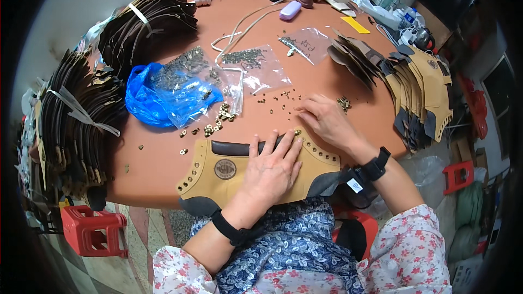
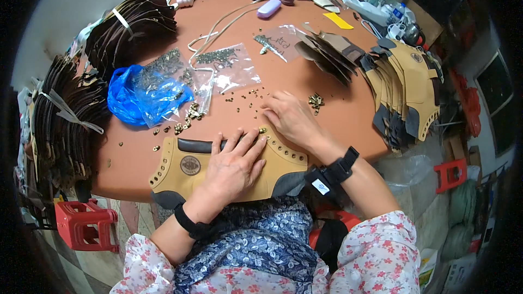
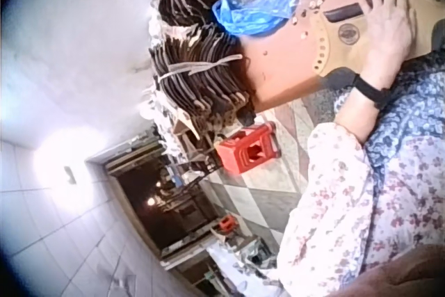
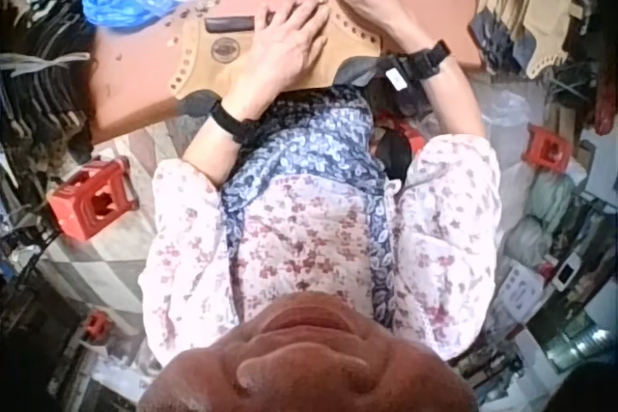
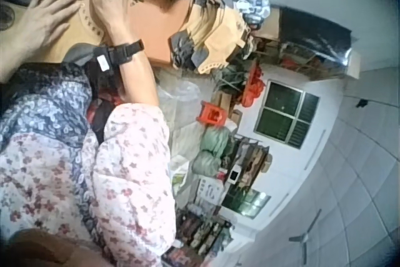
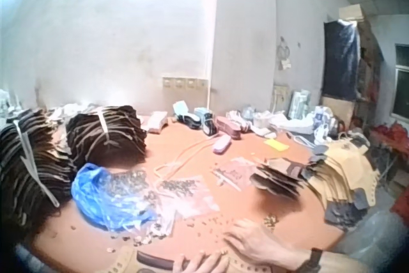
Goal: Attaching small metal eyelets to the upper parts of shoes during the manufacturing process.
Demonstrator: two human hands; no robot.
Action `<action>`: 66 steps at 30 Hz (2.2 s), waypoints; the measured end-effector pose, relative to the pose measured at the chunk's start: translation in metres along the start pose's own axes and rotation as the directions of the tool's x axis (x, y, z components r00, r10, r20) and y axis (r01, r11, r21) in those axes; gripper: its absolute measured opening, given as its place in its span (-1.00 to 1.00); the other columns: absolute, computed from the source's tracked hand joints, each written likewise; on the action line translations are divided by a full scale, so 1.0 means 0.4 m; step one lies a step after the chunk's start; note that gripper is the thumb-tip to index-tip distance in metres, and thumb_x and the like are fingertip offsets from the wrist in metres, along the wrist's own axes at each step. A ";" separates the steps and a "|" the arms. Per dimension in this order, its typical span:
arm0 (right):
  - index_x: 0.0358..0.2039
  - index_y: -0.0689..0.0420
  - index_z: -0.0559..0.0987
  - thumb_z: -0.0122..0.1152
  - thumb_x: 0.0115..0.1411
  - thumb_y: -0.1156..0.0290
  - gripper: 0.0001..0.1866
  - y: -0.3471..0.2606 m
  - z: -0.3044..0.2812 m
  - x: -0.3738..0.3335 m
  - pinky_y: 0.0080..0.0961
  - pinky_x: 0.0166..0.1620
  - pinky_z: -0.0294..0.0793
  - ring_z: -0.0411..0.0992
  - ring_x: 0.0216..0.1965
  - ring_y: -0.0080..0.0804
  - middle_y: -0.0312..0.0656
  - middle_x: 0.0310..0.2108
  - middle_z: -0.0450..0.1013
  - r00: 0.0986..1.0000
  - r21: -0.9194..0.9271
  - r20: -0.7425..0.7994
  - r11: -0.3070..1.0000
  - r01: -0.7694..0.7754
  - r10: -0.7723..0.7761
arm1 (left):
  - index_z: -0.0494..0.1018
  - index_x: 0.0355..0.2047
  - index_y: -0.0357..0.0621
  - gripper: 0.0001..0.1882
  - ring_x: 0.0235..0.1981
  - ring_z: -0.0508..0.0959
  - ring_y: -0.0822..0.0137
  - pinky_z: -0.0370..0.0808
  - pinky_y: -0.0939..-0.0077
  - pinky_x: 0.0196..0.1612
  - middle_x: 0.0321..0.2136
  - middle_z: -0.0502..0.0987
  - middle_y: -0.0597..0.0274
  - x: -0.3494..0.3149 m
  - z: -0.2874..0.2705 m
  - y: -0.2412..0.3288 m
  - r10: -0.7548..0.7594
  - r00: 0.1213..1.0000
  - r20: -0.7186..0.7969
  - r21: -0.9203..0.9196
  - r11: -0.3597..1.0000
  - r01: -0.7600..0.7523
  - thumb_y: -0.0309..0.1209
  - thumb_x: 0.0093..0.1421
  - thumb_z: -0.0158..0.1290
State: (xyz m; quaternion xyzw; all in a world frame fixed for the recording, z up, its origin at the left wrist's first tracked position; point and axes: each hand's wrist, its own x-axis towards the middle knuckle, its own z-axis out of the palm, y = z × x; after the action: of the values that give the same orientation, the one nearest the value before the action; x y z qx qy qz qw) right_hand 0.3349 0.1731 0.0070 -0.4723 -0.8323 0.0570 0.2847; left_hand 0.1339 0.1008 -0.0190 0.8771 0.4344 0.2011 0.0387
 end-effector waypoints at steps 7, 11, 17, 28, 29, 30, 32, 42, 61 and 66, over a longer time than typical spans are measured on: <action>-0.34 0.20 0.60 0.26 0.13 0.46 -0.89 0.031 0.018 0.077 -0.21 -0.14 0.46 0.46 -0.21 -0.04 -0.08 -0.34 0.49 0.999 -0.068 0.034 0.997 -0.022 0.024 | 0.42 0.19 0.03 -0.51 0.24 0.35 0.08 0.17 -0.21 0.27 0.24 0.36 0.21 -0.001 -0.005 0.001 -0.006 1.000 0.000 -0.006 1.000 0.006 -0.15 0.28 0.04; -0.34 0.20 0.60 0.27 0.13 0.47 -0.89 0.033 0.038 0.087 -0.24 -0.13 0.46 0.46 -0.21 -0.06 -0.09 -0.33 0.49 0.997 -0.025 0.070 0.999 0.027 -0.025 | 0.43 0.18 0.03 -0.52 0.24 0.35 0.07 0.17 -0.21 0.27 0.23 0.36 0.21 -0.001 -0.002 0.002 -0.004 1.000 -0.005 -0.016 1.000 0.004 -0.16 0.28 0.04; -0.29 0.20 0.61 0.25 0.14 0.49 -0.88 0.010 0.053 0.094 -0.25 -0.09 0.48 0.47 -0.15 -0.08 -0.12 -0.27 0.51 0.991 -0.013 0.129 0.999 0.041 -0.039 | 0.44 0.17 0.01 -0.52 0.25 0.34 0.07 0.16 -0.19 0.28 0.24 0.36 0.20 -0.002 -0.003 0.002 -0.017 1.000 0.007 -0.020 1.000 0.017 -0.16 0.28 0.04; -0.33 0.14 0.61 0.24 0.14 0.43 -0.90 0.025 0.035 0.087 -0.20 -0.10 0.50 0.48 -0.16 -0.07 -0.14 -0.28 0.53 0.996 -0.062 0.091 0.998 0.019 -0.013 | 0.44 0.17 0.01 -0.53 0.24 0.35 0.06 0.17 -0.18 0.27 0.23 0.37 0.18 -0.003 0.000 0.001 -0.005 1.000 -0.015 -0.016 1.000 0.005 -0.16 0.28 0.04; -0.33 0.14 0.61 0.24 0.14 0.43 -0.90 0.020 0.033 0.087 -0.19 -0.10 0.50 0.48 -0.16 -0.06 -0.14 -0.28 0.53 0.995 -0.044 0.095 0.999 0.022 -0.018 | 0.44 0.17 0.01 -0.53 0.25 0.35 0.06 0.17 -0.18 0.27 0.23 0.37 0.18 -0.002 0.000 0.001 -0.004 1.000 -0.015 -0.017 1.000 0.004 -0.16 0.28 0.04; -0.33 0.15 0.61 0.24 0.14 0.44 -0.90 0.017 0.032 0.086 -0.19 -0.10 0.50 0.48 -0.16 -0.06 -0.13 -0.29 0.53 0.995 -0.042 0.097 0.999 0.029 -0.025 | 0.44 0.17 0.01 -0.53 0.25 0.35 0.06 0.17 -0.18 0.27 0.23 0.37 0.18 -0.002 0.000 0.002 -0.002 1.000 -0.015 -0.019 1.000 0.002 -0.16 0.28 0.04; -0.33 0.15 0.61 0.24 0.13 0.45 -0.91 0.011 0.040 0.086 -0.18 -0.10 0.49 0.48 -0.17 -0.05 -0.12 -0.30 0.53 0.994 -0.029 0.104 0.998 0.047 -0.044 | 0.44 0.17 0.01 -0.53 0.25 0.35 0.06 0.17 -0.18 0.27 0.23 0.37 0.18 -0.003 -0.001 0.002 -0.008 1.000 -0.008 -0.021 1.000 0.008 -0.16 0.28 0.04; -0.35 0.15 0.62 0.23 0.15 0.44 -0.91 0.014 0.039 0.082 -0.21 -0.14 0.50 0.49 -0.20 -0.08 -0.15 -0.29 0.51 0.991 -0.002 0.097 0.996 0.094 -0.093 | 0.43 0.18 0.01 -0.53 0.26 0.34 0.07 0.15 -0.18 0.28 0.24 0.36 0.19 -0.001 0.002 0.003 -0.011 1.000 -0.003 -0.027 1.000 0.011 -0.15 0.29 0.03; -0.33 0.17 0.60 0.18 0.19 0.46 -0.91 0.019 0.042 0.072 -0.22 -0.14 0.48 0.49 -0.20 -0.01 -0.10 -0.28 0.52 0.994 0.057 0.091 0.997 -0.059 0.054 | 0.43 0.18 0.03 -0.52 0.25 0.34 0.08 0.16 -0.17 0.29 0.24 0.36 0.22 -0.003 -0.002 0.003 -0.022 1.000 0.005 -0.012 1.000 0.022 -0.15 0.28 0.04; -0.28 0.16 0.60 0.18 0.19 0.47 -0.89 0.029 0.020 0.061 -0.21 -0.16 0.48 0.50 -0.22 0.00 -0.08 -0.29 0.53 0.996 0.019 0.059 0.997 -0.069 0.068 | 0.43 0.18 0.03 -0.52 0.24 0.36 0.08 0.16 -0.17 0.28 0.24 0.36 0.22 0.002 -0.004 0.006 -0.013 1.000 -0.003 -0.024 1.000 0.013 -0.16 0.28 0.05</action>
State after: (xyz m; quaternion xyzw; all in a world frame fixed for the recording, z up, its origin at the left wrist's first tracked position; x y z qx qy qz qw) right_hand 0.3298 0.2009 0.0065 -0.4957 -0.8229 0.0894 0.2629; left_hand 0.1356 0.0999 -0.0168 0.8735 0.4377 0.2072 0.0498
